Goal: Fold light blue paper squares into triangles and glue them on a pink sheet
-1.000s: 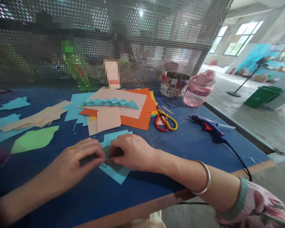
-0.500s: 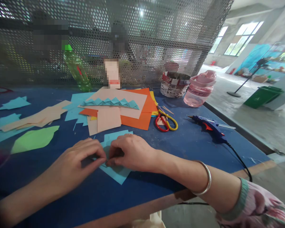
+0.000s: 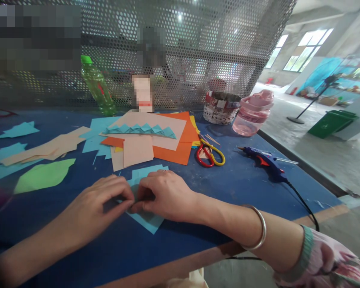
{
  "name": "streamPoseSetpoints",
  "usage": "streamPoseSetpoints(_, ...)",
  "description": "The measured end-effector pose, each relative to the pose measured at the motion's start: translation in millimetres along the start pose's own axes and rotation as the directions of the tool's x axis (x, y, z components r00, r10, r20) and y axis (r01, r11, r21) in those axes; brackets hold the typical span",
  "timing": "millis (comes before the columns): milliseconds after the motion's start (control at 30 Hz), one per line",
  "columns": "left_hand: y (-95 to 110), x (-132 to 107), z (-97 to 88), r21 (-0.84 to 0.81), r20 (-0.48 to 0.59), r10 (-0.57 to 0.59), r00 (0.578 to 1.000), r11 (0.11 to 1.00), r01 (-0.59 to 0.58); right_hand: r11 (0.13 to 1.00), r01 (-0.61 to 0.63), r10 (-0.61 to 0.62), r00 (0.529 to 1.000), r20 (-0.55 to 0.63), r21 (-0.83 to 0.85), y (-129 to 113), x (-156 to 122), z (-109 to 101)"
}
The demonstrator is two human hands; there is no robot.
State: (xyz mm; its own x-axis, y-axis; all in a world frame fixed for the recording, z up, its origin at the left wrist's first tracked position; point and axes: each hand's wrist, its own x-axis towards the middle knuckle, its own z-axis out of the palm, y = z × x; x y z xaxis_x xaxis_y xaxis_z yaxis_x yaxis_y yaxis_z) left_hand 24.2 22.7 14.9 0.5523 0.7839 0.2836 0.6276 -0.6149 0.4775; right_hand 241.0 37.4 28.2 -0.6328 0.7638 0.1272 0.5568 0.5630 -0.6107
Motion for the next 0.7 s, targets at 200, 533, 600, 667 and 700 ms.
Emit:
streamPoseSetpoints(200,0.9,-0.2,-0.6,0.004,-0.007,-0.027,1.0,1.0,0.027,1.0,-0.024,0.024,1.0,0.02,0.009,-3.6,-0.3,-2.4)
streamPoseSetpoints(533,-0.3,2.7,-2.6,0.045,-0.051,-0.243,0.969,0.968,0.245,0.997,-0.067,0.067,0.998,0.006,0.024,-5.1,-1.8,-2.2)
streamPoseSetpoints(600,-1.7,2.2,-2.7,0.066,-0.069,-0.249,0.966,0.965,0.253,0.997,-0.068,0.068,0.998,0.007,0.022,-5.4,-2.0,-2.5)
streamPoseSetpoints(667,-4.0,1.4,-2.6,0.075,-0.08,-0.25,0.965,0.964,0.256,0.998,-0.065,0.065,0.998,0.007,0.022,-5.5,-1.9,-2.6)
streamPoseSetpoints(700,-5.4,0.9,-2.6,0.074,-0.084,-0.251,0.964,0.964,0.257,0.998,-0.062,0.062,0.998,0.008,0.023,-5.4,-1.8,-2.6)
